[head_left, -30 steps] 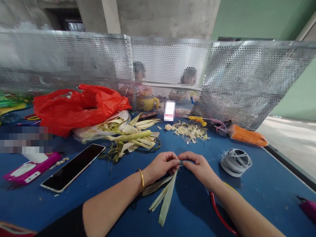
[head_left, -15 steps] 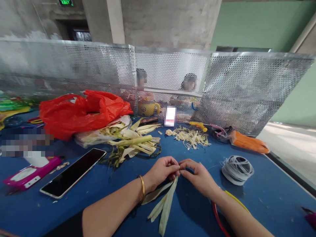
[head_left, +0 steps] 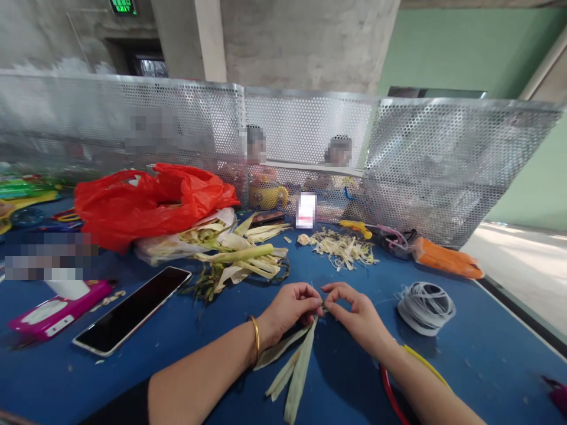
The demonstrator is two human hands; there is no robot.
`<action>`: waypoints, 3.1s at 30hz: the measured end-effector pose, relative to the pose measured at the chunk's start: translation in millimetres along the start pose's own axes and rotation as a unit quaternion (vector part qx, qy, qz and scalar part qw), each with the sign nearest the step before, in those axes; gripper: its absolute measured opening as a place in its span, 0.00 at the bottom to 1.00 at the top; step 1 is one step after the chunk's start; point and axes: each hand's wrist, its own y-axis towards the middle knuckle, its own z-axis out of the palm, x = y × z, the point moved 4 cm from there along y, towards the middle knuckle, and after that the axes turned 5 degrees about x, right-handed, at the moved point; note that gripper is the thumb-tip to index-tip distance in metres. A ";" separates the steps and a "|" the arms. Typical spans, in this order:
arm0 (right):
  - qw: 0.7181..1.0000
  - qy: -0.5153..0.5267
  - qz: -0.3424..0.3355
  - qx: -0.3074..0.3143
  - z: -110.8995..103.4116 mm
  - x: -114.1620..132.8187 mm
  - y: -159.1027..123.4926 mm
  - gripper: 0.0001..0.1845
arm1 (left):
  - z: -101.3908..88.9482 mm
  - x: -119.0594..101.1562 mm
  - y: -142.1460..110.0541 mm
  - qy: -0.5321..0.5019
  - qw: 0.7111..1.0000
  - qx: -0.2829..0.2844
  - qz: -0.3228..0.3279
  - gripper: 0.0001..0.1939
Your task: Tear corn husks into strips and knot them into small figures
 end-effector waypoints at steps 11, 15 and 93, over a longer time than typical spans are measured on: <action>0.999 0.017 -0.047 0.017 0.1 16.6 -4.8 0.05 | -6.2 -3.4 -1.9 -0.020 0.999 -0.029 -0.030 0.12; 0.999 0.042 -0.024 0.013 1.4 11.8 -3.7 0.14 | -5.6 -8.6 -2.9 0.018 1.000 -0.022 -0.010 0.11; 0.970 0.236 0.012 0.062 9.0 17.3 -6.3 0.16 | -16.2 -5.0 0.7 0.103 0.986 -0.126 0.020 0.09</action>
